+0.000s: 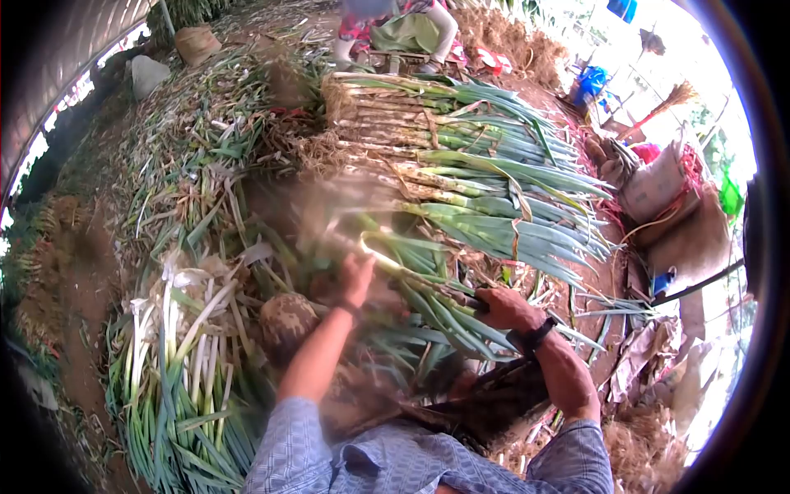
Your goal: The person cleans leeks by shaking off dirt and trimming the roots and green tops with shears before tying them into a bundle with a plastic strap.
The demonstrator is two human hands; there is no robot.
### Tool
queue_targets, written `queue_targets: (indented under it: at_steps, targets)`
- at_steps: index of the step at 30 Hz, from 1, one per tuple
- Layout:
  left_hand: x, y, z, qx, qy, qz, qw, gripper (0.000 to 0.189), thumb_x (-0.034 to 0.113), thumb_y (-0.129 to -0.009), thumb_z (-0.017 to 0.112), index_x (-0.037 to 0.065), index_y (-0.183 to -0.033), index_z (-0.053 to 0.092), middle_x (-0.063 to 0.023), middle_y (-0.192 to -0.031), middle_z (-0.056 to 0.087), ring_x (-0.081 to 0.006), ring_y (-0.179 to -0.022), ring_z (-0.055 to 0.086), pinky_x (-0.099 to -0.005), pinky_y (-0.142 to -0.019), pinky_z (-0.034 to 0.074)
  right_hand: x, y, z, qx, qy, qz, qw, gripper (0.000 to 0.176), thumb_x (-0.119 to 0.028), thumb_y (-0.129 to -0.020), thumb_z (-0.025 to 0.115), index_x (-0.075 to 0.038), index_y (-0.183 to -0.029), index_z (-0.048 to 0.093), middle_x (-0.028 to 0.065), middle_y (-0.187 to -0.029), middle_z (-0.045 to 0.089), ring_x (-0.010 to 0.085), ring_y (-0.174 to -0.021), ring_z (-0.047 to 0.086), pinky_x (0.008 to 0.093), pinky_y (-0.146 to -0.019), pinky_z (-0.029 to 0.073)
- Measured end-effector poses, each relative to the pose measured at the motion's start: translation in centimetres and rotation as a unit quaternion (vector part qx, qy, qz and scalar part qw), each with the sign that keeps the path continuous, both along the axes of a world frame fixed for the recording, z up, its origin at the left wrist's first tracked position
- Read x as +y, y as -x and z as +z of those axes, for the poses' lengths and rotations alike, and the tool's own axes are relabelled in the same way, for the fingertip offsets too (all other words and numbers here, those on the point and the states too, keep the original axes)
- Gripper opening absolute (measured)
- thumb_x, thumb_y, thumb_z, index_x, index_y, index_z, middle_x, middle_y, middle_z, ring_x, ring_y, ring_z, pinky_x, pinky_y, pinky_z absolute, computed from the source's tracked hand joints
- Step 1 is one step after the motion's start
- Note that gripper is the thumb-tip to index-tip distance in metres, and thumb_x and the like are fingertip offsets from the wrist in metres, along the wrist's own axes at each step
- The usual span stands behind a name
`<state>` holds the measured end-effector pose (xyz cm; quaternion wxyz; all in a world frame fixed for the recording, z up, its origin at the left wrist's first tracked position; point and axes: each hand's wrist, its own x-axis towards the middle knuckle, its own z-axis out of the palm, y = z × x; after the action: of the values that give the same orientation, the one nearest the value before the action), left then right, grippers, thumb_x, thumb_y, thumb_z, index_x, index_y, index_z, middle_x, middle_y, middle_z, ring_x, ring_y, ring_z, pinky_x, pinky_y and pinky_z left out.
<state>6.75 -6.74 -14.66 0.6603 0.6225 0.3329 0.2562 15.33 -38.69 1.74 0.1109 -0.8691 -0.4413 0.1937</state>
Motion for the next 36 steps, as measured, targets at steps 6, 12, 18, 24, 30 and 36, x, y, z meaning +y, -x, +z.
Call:
queue_targets:
  at_steps: [6,12,18,24,30,36]
  targets:
    - [1.3,-0.8,0.5,0.053,0.129,0.021,0.990,0.026,0.022,-0.081,0.077,0.008,-0.099,0.065,-0.0036,-0.081,0.064,-0.0126,-0.056,0.058,-0.0281,-0.038,0.040,-1.8,0.0,1.8,0.012,0.035,-0.036,0.999,0.020,-0.018,-0.077,0.065,-0.004,-0.092,0.065,0.0215,-0.082,0.066,0.0415,-0.081,0.065,0.0491,-0.071,0.051]
    - [0.7,-1.0,1.3,-0.081,0.139,-0.013,0.987,0.028,0.024,-0.089,0.071,0.010,-0.112,0.067,0.0010,-0.095,0.065,-0.0120,-0.087,0.059,-0.0308,-0.071,0.049,-2.1,0.0,1.7,0.071,0.027,-0.006,0.997,0.025,-0.018,-0.077,0.067,-0.006,-0.098,0.067,0.0210,-0.082,0.066,0.0398,-0.078,0.065,0.0472,-0.070,0.050]
    - [1.2,-1.6,1.2,-0.116,0.141,-0.015,0.983,0.042,0.038,-0.096,0.061,0.008,-0.125,0.060,-0.0038,-0.111,0.063,-0.0179,-0.101,0.060,-0.0363,-0.085,0.050,-2.0,-0.4,0.8,0.040,0.000,-0.043,0.998,0.024,-0.018,-0.078,0.066,-0.005,-0.098,0.066,0.0210,-0.083,0.066,0.0393,-0.080,0.066,0.0468,-0.072,0.051]
    - [0.7,-1.9,-0.8,-0.180,0.348,-0.030,0.920,0.043,0.036,-0.101,0.051,0.011,-0.136,0.050,-0.0084,-0.124,0.060,-0.0236,-0.109,0.061,-0.0432,-0.087,0.054,-0.5,-1.1,-0.7,0.007,-0.024,-0.041,0.999,0.023,-0.019,-0.080,0.064,-0.007,-0.100,0.066,0.0205,-0.081,0.066,0.0413,-0.079,0.065,0.0499,-0.071,0.051]
    - [0.0,-1.6,2.1,-0.168,0.305,-0.081,0.934,0.036,0.027,-0.099,0.053,0.012,-0.131,0.054,-0.0048,-0.122,0.063,-0.0202,-0.110,0.062,-0.0413,-0.086,0.056,3.7,-2.3,-1.5,-0.015,-0.041,-0.042,0.998,0.024,-0.021,-0.081,0.064,-0.007,-0.100,0.066,0.0203,-0.083,0.066,0.0423,-0.083,0.064,0.0514,-0.072,0.050]
    - [0.1,-1.8,-0.5,-0.145,0.271,-0.071,0.949,0.036,0.016,-0.092,0.064,0.016,-0.127,0.058,-0.0019,-0.112,0.065,-0.0183,-0.104,0.063,-0.0403,-0.085,0.055,7.4,-3.1,-2.3,-0.024,-0.044,-0.028,0.998,0.020,-0.019,-0.080,0.065,-0.007,-0.096,0.067,0.0198,-0.083,0.066,0.0418,-0.082,0.064,0.0506,-0.072,0.050]
